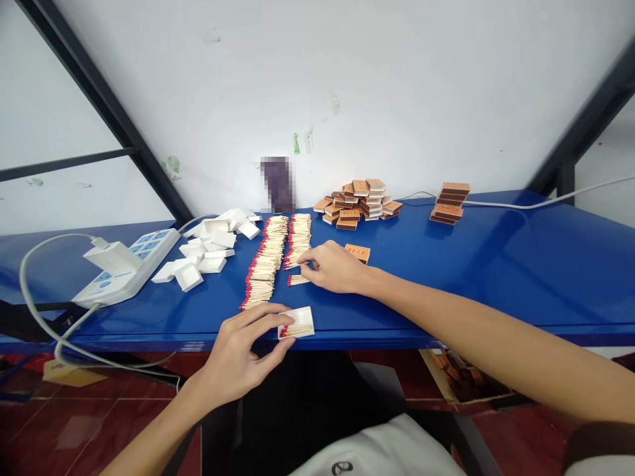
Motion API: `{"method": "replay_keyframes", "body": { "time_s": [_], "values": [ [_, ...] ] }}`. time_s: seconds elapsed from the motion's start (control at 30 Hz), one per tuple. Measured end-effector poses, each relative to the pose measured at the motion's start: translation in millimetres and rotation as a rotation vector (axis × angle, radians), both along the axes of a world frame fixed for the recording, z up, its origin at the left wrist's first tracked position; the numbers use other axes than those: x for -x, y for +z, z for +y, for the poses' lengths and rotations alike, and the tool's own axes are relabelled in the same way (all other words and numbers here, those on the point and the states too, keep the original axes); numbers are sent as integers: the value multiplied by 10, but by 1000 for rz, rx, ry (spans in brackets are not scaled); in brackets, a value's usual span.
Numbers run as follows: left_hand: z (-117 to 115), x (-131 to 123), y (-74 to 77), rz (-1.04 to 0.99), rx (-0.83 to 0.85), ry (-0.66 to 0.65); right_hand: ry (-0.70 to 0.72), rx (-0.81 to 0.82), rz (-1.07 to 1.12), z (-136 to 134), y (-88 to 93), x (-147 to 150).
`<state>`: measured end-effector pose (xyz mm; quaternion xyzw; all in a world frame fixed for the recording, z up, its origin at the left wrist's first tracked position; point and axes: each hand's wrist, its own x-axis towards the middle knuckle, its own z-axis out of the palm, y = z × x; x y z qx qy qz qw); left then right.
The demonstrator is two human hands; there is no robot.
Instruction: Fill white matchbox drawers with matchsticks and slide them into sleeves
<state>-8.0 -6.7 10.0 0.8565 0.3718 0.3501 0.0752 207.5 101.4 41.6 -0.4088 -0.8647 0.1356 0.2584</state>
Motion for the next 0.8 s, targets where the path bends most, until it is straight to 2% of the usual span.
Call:
{"method": "replay_keyframes", "body": {
  "time_s": [0.23, 0.57, 0.8],
  "values": [
    [2, -7, 14, -4, 0, -1, -1, 2, -15, 16, -20, 0],
    [11, -5, 8, -3, -5, -6, 80, -42, -54, 28, -18, -5],
    [11, -13, 18, -1, -6, -2, 107, -1, -41, 18, -30, -1]
  ]
}}
